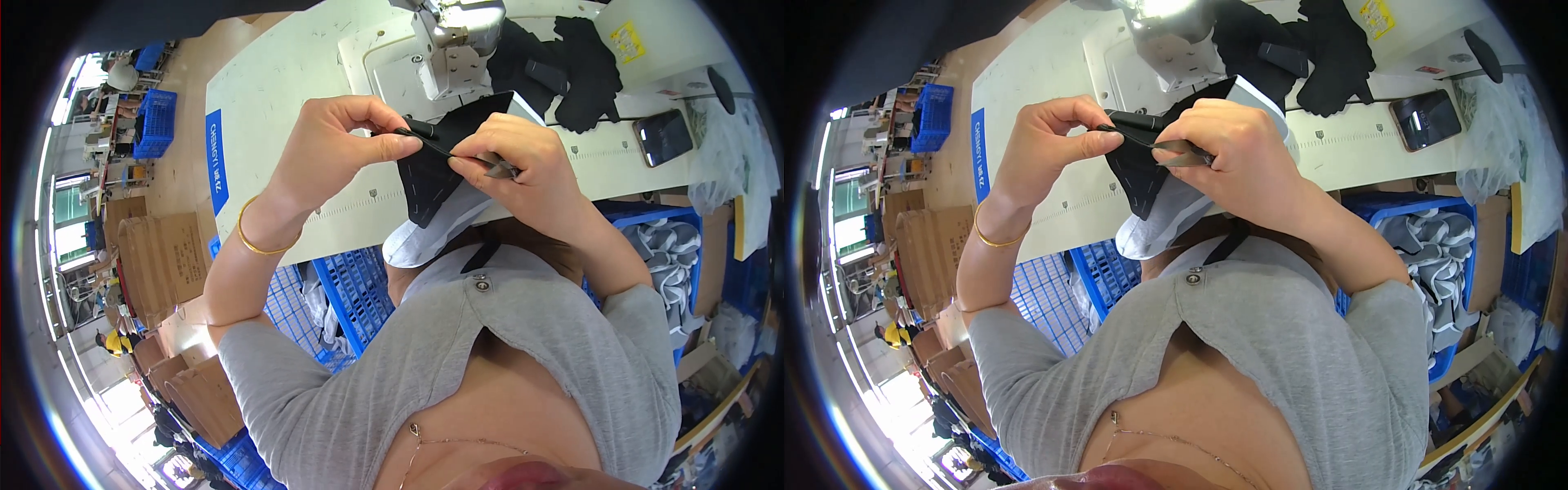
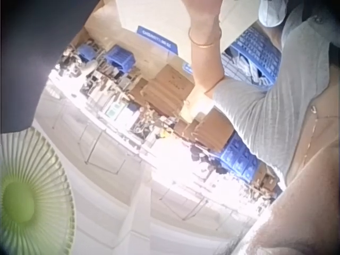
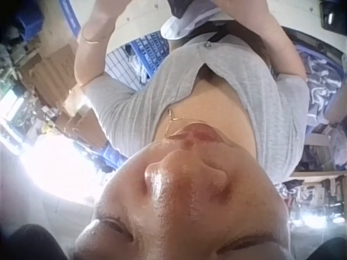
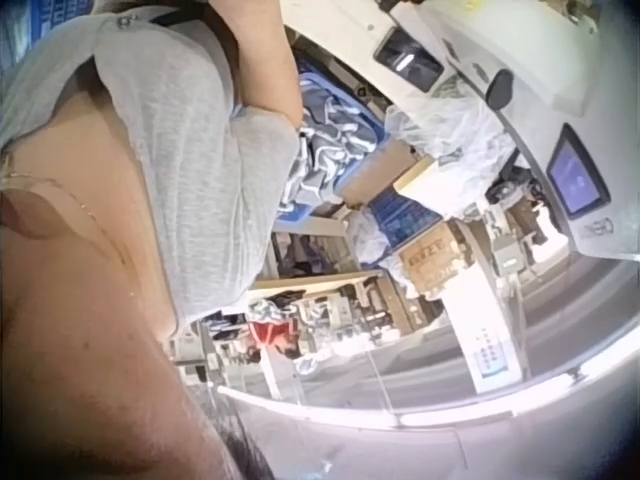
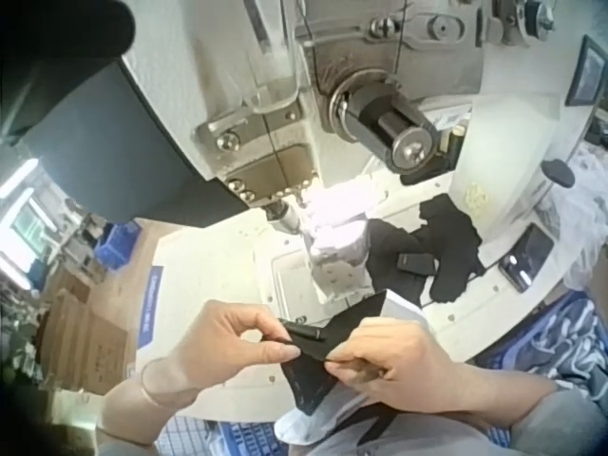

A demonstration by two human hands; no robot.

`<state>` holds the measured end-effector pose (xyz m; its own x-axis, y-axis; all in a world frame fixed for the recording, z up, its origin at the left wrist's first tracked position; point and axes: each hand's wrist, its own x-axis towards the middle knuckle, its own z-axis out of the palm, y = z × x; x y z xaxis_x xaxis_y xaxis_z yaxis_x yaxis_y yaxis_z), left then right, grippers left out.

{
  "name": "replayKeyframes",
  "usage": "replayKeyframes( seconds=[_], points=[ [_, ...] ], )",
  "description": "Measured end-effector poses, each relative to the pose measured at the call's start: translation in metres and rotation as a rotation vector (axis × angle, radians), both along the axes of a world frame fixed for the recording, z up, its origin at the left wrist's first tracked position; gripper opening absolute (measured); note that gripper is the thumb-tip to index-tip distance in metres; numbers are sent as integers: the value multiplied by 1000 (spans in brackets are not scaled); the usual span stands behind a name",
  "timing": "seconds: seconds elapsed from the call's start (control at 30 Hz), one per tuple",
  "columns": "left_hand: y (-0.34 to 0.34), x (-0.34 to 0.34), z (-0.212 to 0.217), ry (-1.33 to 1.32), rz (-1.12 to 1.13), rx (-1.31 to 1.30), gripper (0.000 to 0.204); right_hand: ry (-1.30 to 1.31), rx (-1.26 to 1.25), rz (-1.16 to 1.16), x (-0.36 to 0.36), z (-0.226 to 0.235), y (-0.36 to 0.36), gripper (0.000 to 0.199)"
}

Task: Use a sewing machine to stitch together the black and grey components of a shoe upper.

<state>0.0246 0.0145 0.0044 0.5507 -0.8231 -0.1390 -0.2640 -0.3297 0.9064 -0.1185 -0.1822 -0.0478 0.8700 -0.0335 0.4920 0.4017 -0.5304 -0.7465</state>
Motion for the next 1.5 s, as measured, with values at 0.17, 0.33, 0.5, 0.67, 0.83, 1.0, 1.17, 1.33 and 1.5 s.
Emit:
replayKeyframes(
  seconds=[0.17,0.33,0.5,0.67,0.83,1.0,1.17,1.33,1.5],
  points=[
    [-16,17,11,-3,-28,-61,9,48,128,-89,2,10,2,13],
    [-42,49,19,102,-31,-128,11,135,381,-233,15,22,4,14],
    [-59,70,12,309,-18,-363,15,42,530,-272,33,20,-2,14],
    [-70,70,19,296,27,-268,15,49,611,-244,40,22,-10,13],
    [-74,61,24,280,108,-219,16,16,628,-243,43,18,-13,13],
    [-72,64,21,247,159,-192,20,31,649,-234,43,17,-13,14],
    [-67,68,7,133,231,-259,22,50,648,-248,42,21,-4,16],
    [-63,35,34,-443,246,-35,21,13,577,-290,44,20,-4,19],
    [-42,-32,28,-1295,-70,-173,40,12,566,-284,41,17,-4,18]
  ],
)
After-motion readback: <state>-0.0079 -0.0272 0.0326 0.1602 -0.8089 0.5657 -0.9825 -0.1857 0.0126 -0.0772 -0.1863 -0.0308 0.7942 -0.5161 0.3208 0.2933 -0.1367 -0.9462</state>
